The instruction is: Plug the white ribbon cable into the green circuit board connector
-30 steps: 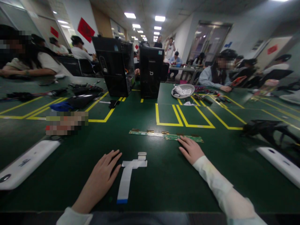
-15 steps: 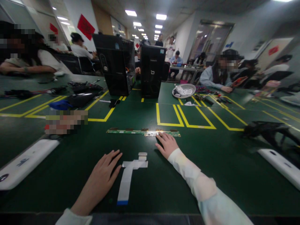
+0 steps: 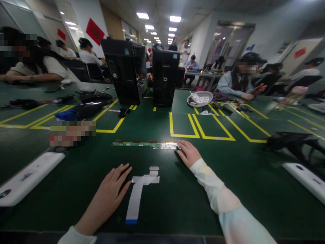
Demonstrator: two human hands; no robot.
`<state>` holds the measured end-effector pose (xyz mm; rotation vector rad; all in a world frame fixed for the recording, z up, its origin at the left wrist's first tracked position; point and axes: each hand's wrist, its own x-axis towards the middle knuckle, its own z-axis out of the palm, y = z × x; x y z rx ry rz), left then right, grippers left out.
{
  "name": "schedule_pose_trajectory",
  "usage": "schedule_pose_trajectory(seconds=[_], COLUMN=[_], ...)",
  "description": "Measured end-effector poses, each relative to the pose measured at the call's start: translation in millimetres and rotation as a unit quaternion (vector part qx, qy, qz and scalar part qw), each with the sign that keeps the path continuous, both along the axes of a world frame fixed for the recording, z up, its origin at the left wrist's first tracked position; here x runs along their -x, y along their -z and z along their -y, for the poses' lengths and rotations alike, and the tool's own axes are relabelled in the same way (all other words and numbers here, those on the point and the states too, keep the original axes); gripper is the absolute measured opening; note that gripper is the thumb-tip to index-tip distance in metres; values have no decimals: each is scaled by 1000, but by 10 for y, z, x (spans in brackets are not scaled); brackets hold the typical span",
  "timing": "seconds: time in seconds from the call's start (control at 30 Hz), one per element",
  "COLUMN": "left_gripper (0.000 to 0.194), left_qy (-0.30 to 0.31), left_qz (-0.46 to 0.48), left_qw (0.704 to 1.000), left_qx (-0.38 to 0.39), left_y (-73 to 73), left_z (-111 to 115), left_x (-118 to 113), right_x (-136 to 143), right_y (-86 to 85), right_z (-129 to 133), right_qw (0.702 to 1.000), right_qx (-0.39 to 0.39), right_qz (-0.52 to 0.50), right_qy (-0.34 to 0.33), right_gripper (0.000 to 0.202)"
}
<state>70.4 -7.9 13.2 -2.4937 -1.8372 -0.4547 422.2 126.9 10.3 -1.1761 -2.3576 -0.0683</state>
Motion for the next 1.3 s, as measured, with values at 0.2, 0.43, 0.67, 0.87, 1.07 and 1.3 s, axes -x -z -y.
schedule_pose_trajectory(seconds=[0.2,0.43,0.67,0.87,1.07,1.3], left_gripper=[48,47,46,46,53,57], left_qy=[116,260,284,269,250,257], left_qz=[4,-40,-47,-16,20,22], left_qw=[993,963,956,963,967,964], left_qx=[23,64,48,27,50,69], left_y=[-292,-500,-410,-303,-255,-212], left_z=[-12,-219,-414,-587,-616,-640], left_x=[-204,-604,-806,-953,-935,-879], right_x=[-58,213,263,257,246,220], right_y=[134,140,24,23,37,41], right_z=[-40,48,207,196,208,182], right_qw=[998,997,996,995,998,996], right_qx=[6,20,42,40,36,50], right_qz=[0,43,51,26,29,23], right_qy=[-57,-61,-60,-89,-41,-74], right_gripper=[46,53,49,45,43,44])
